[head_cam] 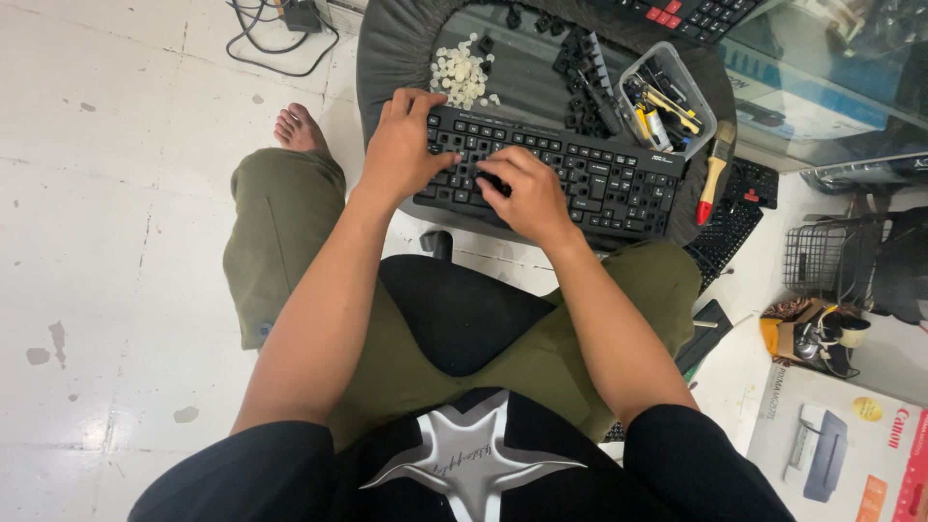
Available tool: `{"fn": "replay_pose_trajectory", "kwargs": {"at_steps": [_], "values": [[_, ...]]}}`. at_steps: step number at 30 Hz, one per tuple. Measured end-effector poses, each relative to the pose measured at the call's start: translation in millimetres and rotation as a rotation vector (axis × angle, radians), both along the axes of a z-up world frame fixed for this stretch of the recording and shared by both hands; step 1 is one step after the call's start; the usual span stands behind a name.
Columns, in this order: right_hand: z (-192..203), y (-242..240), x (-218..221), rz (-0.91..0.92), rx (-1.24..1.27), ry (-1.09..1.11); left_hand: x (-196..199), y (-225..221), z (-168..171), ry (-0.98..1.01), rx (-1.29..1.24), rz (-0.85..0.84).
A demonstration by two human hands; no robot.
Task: Attaching individual keycaps to a computer keyboard switches.
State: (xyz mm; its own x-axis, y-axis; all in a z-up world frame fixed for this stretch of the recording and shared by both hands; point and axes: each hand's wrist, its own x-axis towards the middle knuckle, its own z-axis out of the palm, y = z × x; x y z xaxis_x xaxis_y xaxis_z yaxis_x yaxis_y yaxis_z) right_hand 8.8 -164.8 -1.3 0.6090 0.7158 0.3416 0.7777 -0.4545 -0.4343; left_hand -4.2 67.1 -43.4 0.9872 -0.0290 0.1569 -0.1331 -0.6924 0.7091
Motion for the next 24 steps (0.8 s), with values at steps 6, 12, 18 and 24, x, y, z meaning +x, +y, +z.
{"fn": "replay_pose_trajectory", "kwargs": {"at_steps": [6, 12, 18, 24], "values": [[2.7, 4.3, -1.6, -0.041, -0.099, -0.078, 0.2, -1.8, -4.1, -0.019, -0.004, 0.018], [-2.6, 4.8, 0.1, -0.038, -0.132, -0.093, -0.2, -5.7, -8.3, -0.059, 0.048, 0.030], [-14.3, 7.1, 6.5, -0.015, -0.153, -0.064, 2.9, -7.7, -13.1, -0.056, 0.076, 0.037], [-27.2, 3.7, 16.2, -0.001, -0.217, 0.008, 3.7, -8.4, -8.5, -0.001, 0.076, 0.039]]}}
